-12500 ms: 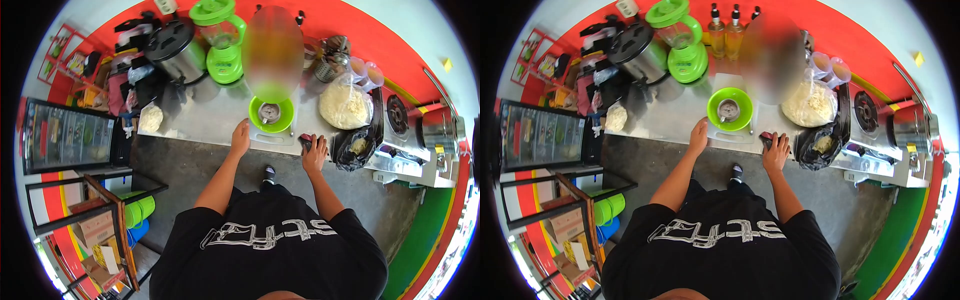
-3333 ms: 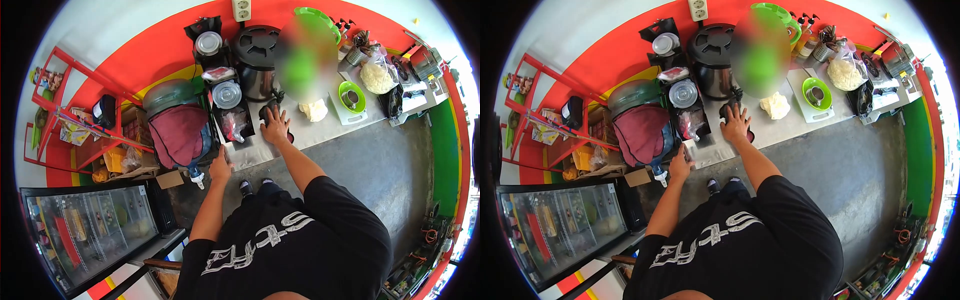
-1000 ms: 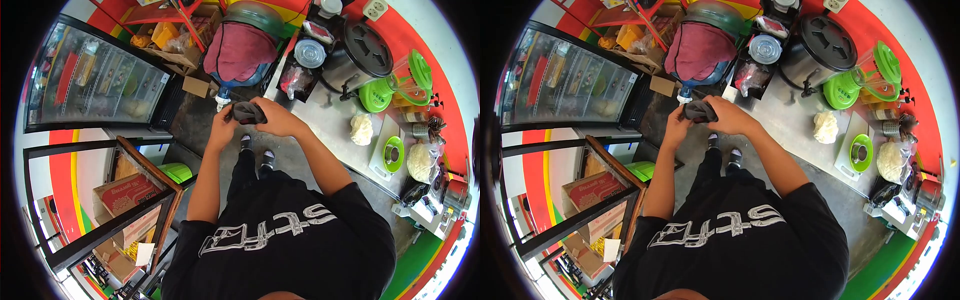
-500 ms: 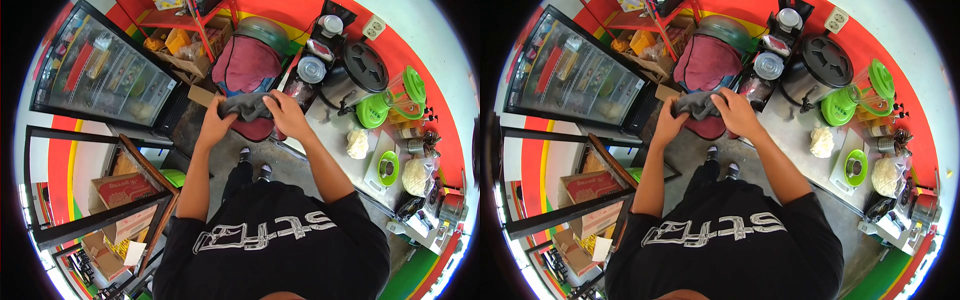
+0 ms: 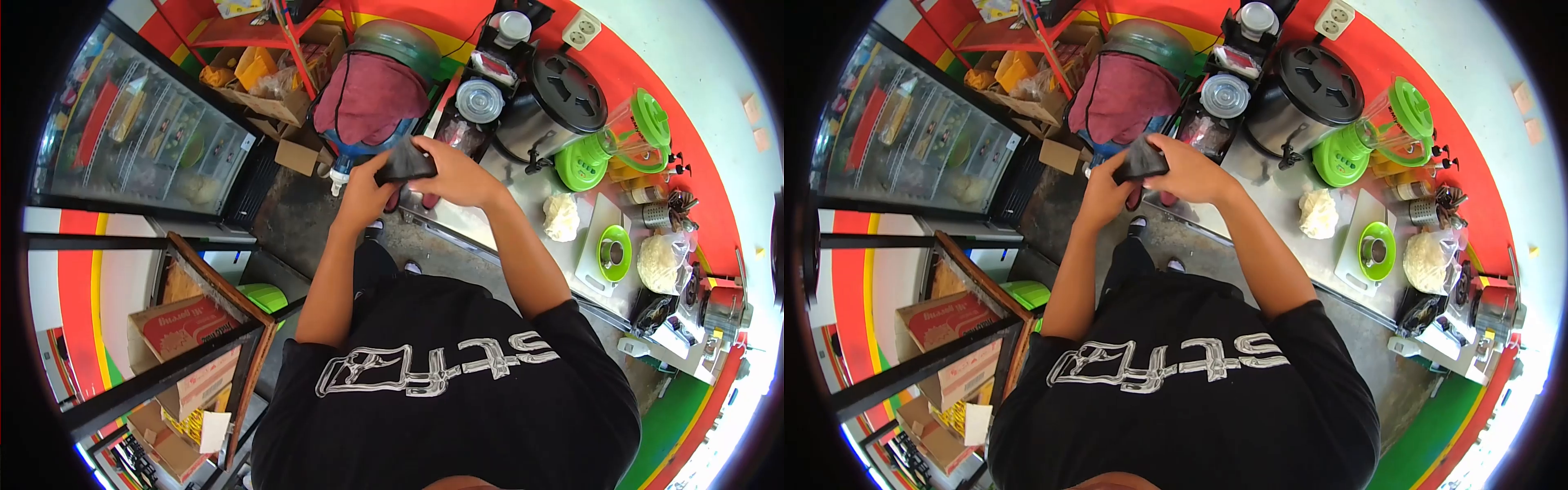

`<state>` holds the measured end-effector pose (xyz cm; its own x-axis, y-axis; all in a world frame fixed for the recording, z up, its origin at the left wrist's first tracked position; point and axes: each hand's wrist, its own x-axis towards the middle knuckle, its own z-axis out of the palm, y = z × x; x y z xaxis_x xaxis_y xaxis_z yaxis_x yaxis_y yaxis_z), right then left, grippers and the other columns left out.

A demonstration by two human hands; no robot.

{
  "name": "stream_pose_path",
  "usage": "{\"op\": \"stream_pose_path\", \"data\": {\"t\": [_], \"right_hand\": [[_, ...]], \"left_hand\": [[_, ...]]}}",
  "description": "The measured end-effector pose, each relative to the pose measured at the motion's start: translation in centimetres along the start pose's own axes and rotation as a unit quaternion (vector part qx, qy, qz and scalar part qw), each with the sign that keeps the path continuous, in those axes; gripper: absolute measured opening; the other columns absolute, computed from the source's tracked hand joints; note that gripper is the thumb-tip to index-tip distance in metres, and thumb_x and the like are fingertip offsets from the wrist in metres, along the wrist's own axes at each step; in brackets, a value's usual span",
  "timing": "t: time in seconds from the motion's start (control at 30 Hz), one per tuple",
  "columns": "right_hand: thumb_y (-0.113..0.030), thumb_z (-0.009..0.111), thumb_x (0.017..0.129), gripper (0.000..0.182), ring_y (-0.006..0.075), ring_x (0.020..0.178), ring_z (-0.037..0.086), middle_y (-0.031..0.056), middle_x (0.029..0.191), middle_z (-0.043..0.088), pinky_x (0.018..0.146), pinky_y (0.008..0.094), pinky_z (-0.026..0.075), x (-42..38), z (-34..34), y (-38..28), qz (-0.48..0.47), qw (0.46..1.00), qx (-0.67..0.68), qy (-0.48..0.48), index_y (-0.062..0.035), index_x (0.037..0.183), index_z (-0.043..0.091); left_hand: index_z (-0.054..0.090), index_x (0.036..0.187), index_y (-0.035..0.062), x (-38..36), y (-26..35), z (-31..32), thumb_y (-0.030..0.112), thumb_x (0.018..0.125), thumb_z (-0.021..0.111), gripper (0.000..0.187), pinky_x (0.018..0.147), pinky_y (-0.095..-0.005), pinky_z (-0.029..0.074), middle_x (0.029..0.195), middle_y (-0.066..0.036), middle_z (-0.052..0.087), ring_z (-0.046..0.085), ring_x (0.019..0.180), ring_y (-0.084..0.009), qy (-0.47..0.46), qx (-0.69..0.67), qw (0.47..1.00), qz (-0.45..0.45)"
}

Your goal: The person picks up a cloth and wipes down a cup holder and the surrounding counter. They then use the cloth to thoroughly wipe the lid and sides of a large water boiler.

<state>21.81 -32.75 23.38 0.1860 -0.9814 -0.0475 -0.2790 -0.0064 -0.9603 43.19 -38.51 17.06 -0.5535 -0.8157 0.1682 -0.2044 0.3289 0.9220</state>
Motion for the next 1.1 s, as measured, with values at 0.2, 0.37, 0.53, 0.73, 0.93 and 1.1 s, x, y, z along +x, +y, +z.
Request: {"op": "stream_pose_path", "data": {"t": [0.2, 0.37, 0.53, 0.73, 0.93, 1.1], "right_hand": [[-0.020, 0.079, 0.088, 0.034, 0.0301, 0.091, 0.073, 0.0199, 0.100, 0.075, 0.086, 0.0380, 0.055, -0.5, -5.2, -1.6, -0.007, 0.983, -0.134, 0.128, 0.0044, 0.111, 0.073], [-0.009, 0.075, 0.096, 0.016, 0.0070, 0.089, 0.061, 0.0011, 0.091, 0.068, 0.079, 0.0242, 0.048, 1.3, -6.8, -3.3, 0.050, 0.979, 0.004, 0.199, -0.0001, 0.108, 0.069], [0.002, 0.074, 0.089, 0.031, 0.0152, 0.088, 0.066, 0.0069, 0.096, 0.072, 0.079, 0.0316, 0.052, 4.1, -7.0, -3.8, -0.081, 0.926, -0.046, 0.366, -0.0013, 0.118, 0.066], [-0.008, 0.079, 0.086, 0.039, 0.0283, 0.107, 0.061, 0.0113, 0.113, 0.066, 0.094, 0.0388, 0.049, 3.5, -9.0, -4.3, -0.073, 0.794, -0.308, 0.519, -0.0040, 0.123, 0.066], [-0.015, 0.075, 0.097, 0.046, 0.0309, 0.114, 0.056, 0.0184, 0.134, 0.055, 0.097, 0.0411, 0.046, 2.3, -8.1, -0.6, -0.019, 0.753, -0.342, 0.561, -0.0015, 0.137, 0.056], [-0.015, 0.076, 0.098, 0.069, 0.0301, 0.119, 0.058, 0.0196, 0.144, 0.051, 0.099, 0.0407, 0.051, 2.2, -7.3, 2.1, 0.055, 0.802, -0.193, 0.562, 0.0009, 0.154, 0.040]], "left_hand": [[0.075, 0.115, -0.0044, 4.9, 0.4, -3.8, 0.013, 0.096, 0.076, 0.025, 0.075, -0.0314, 0.050, 0.086, -0.007, 0.070, 0.058, 0.079, -0.0113, -0.166, -0.041, 0.984, -0.048], [0.074, 0.118, -0.0040, 7.6, -0.2, -4.7, 0.027, 0.106, 0.067, 0.034, 0.096, -0.0373, 0.050, 0.113, -0.008, 0.073, 0.064, 0.106, -0.0178, -0.157, -0.305, 0.937, -0.067], [0.048, 0.155, -0.0005, 11.3, -2.3, -6.2, 0.041, 0.111, 0.052, 0.061, 0.125, -0.0570, 0.035, 0.154, -0.017, 0.057, 0.053, 0.144, -0.0363, -0.164, -0.692, 0.698, -0.090], [0.048, 0.152, -0.0074, 16.7, -1.3, -8.6, 0.029, 0.100, 0.044, 0.064, 0.125, -0.0547, 0.036, 0.155, -0.021, 0.055, 0.051, 0.145, -0.0394, -0.252, -0.744, 0.615, -0.072], [0.050, 0.150, -0.0063, 20.2, -0.8, -11.9, 0.023, 0.093, 0.045, 0.064, 0.121, -0.0535, 0.042, 0.152, -0.022, 0.058, 0.057, 0.139, -0.0392, -0.252, -0.741, 0.617, -0.086], [0.056, 0.147, 0.0017, 20.5, -4.6, -6.9, 0.003, 0.105, 0.059, 0.042, 0.111, -0.0347, 0.050, 0.137, -0.005, 0.065, 0.062, 0.125, -0.0148, -0.307, -0.366, 0.859, -0.183]]}}
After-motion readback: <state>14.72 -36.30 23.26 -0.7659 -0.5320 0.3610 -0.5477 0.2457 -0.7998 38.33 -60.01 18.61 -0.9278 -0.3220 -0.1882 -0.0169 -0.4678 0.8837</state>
